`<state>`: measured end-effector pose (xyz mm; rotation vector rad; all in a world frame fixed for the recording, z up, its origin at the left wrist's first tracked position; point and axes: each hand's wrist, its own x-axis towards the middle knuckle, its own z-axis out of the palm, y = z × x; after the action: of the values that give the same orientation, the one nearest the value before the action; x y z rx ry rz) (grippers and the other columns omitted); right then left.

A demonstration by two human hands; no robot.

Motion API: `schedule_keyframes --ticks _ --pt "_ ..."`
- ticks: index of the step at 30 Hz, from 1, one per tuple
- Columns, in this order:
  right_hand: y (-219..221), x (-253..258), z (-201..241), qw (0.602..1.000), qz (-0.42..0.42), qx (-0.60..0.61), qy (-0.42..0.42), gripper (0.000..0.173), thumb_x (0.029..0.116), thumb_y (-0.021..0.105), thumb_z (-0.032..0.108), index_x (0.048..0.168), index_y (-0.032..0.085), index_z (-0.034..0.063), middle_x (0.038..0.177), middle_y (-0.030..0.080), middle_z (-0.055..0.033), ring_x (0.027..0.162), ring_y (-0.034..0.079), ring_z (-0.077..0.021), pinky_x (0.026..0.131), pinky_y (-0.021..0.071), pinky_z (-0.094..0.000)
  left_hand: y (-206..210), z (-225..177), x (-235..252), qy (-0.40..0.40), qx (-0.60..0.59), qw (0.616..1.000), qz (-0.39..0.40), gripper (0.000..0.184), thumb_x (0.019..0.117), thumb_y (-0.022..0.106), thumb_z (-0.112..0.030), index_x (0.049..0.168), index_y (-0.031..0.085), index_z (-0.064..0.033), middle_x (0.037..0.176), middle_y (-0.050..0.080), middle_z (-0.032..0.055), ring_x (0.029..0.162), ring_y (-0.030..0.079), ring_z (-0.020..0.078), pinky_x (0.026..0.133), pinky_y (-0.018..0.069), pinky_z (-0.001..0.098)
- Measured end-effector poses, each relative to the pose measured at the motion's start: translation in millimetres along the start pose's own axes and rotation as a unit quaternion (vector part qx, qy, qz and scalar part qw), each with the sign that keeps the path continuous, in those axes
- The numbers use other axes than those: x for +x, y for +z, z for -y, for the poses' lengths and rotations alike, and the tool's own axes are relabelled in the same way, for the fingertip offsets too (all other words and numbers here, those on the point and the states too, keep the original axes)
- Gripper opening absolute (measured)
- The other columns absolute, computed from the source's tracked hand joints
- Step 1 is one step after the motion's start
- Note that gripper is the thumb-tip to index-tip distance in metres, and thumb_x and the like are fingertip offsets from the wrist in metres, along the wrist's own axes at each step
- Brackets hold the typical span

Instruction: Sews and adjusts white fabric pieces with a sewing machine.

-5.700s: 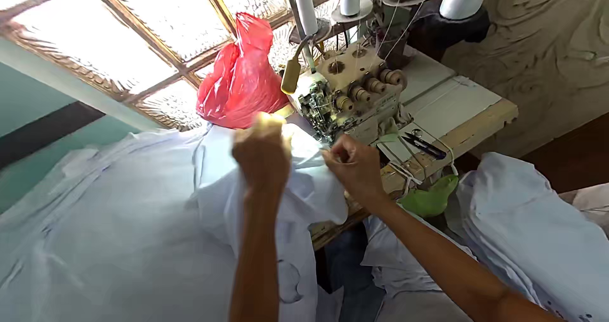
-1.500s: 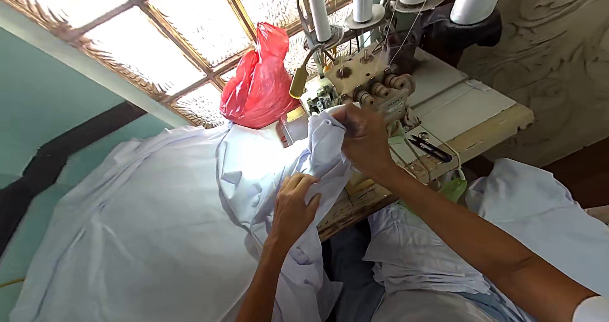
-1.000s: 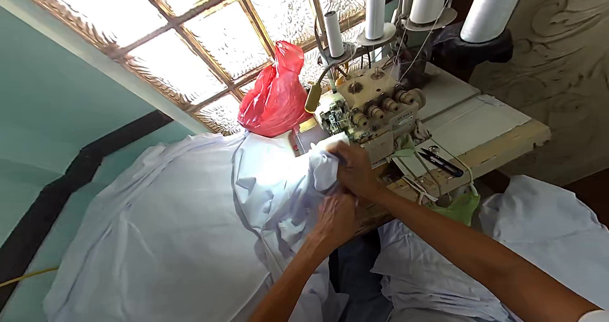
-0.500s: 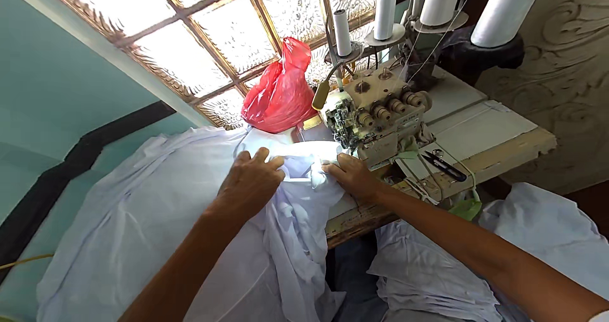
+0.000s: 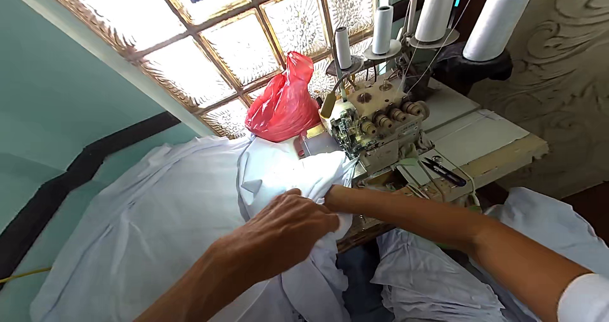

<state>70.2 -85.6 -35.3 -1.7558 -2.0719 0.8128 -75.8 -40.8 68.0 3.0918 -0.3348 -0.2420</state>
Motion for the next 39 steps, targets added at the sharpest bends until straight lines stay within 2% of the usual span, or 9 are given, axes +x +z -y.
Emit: schedule_keyframes --ticks 4,6,9,13,18,24,26,30,39 --pt "-7 -3 -10 0.994 0.007 -0.022 -0.106 0.027 0.1056 0.049 0.007 0.114 0.068 -0.0104 0.112 0.069 -0.0291 0.111 0.065 -0.0433 0.098 0.0461 -0.0597 -6 34 -16 -0.194 0.002 0.973 0.126 0.007 0.0938 0.070 -0.009 0.095 0.076 -0.0059 0.092 0.070 0.0113 0.094 0.066 0.0336 0.083 0.0489 0.0536" --pt "-38 -43 0 0.991 0.057 0.068 -0.101 0.035 0.1078 0.046 0.013 0.089 0.067 -0.0084 0.079 0.061 -0.0148 0.079 0.058 -0.0231 0.075 0.0432 -0.0418 -6 51 -27 -0.168 -0.030 0.982 0.077 0.002 0.0869 0.078 -0.010 0.088 0.078 -0.0120 0.096 0.071 0.0031 0.095 0.065 0.0274 0.079 0.0498 0.0509" --pt "-55 -97 16 0.988 0.034 0.102 -0.112 0.046 0.1077 0.048 0.028 0.073 0.061 0.0016 0.061 0.047 0.0027 0.058 0.044 -0.0047 0.057 0.0336 -0.0260 -1 49 -21 -0.006 -0.094 0.995 -0.021 0.013 0.0882 0.068 -0.031 0.088 0.078 -0.0225 0.098 0.072 -0.0104 0.099 0.066 0.0102 0.084 0.0526 0.0373" --pt "-35 -124 24 0.964 -0.166 -0.064 -0.199 0.025 0.0974 0.060 0.022 0.085 0.073 0.0052 0.068 0.064 -0.0066 0.064 0.062 -0.0192 0.057 0.0451 -0.0357 6 22 10 0.112 -0.108 0.985 -0.077 0.023 0.0957 0.056 -0.032 0.085 0.073 -0.0212 0.081 0.067 -0.0127 0.088 0.062 0.0032 0.081 0.0451 0.0266" --pt "-33 -120 9 0.963 -0.193 -0.018 -0.187 0.020 0.0950 0.055 0.014 0.085 0.070 0.0044 0.068 0.060 -0.0031 0.067 0.056 -0.0120 0.065 0.0413 -0.0283 7 21 11 0.047 0.027 0.984 -0.172 0.020 0.0902 0.057 -0.030 0.080 0.073 -0.0242 0.077 0.062 -0.0106 0.084 0.061 0.0101 0.075 0.0461 0.0322" --pt "-27 -130 7 0.966 -0.173 0.083 -0.170 0.022 0.0984 0.046 0.012 0.088 0.063 0.0021 0.072 0.052 -0.0028 0.067 0.049 -0.0066 0.061 0.0370 -0.0208 36 6 5 0.042 -0.070 0.980 -0.184 0.024 0.0920 0.054 -0.026 0.103 0.073 -0.0157 0.096 0.074 -0.0042 0.109 0.068 0.0126 0.112 0.0421 0.0481" --pt "-25 -135 4 0.966 -0.185 0.088 -0.155 0.023 0.0989 0.045 0.012 0.087 0.063 0.0021 0.070 0.051 -0.0012 0.065 0.047 -0.0038 0.059 0.0350 -0.0182 47 7 5 0.017 -0.091 0.976 -0.198 0.026 0.0905 0.052 -0.017 0.110 0.069 -0.0099 0.090 0.072 0.0004 0.091 0.071 0.0111 0.107 0.0463 0.0439" --pt "-23 -138 -9 0.979 -0.163 0.080 -0.097 0.027 0.1010 0.043 0.015 0.082 0.059 0.0041 0.065 0.044 0.0014 0.060 0.042 -0.0032 0.056 0.0310 -0.0202 55 8 12 -0.052 -0.032 0.958 -0.280 0.032 0.0872 0.048 -0.011 0.109 0.070 -0.0076 0.079 0.065 0.0006 0.066 0.061 0.0105 0.060 0.0508 0.0254" --pt "2 -136 -18 0.985 -0.167 0.021 -0.037 0.032 0.0974 0.064 0.028 0.092 0.068 -0.0027 0.074 0.061 -0.0132 0.069 0.060 -0.0235 0.063 0.0450 -0.0378 77 6 19 -0.003 0.084 0.959 -0.270 0.032 0.1029 0.049 -0.024 0.085 0.069 -0.0074 0.063 0.056 0.0049 0.055 0.058 0.0199 0.066 0.0496 0.0359"
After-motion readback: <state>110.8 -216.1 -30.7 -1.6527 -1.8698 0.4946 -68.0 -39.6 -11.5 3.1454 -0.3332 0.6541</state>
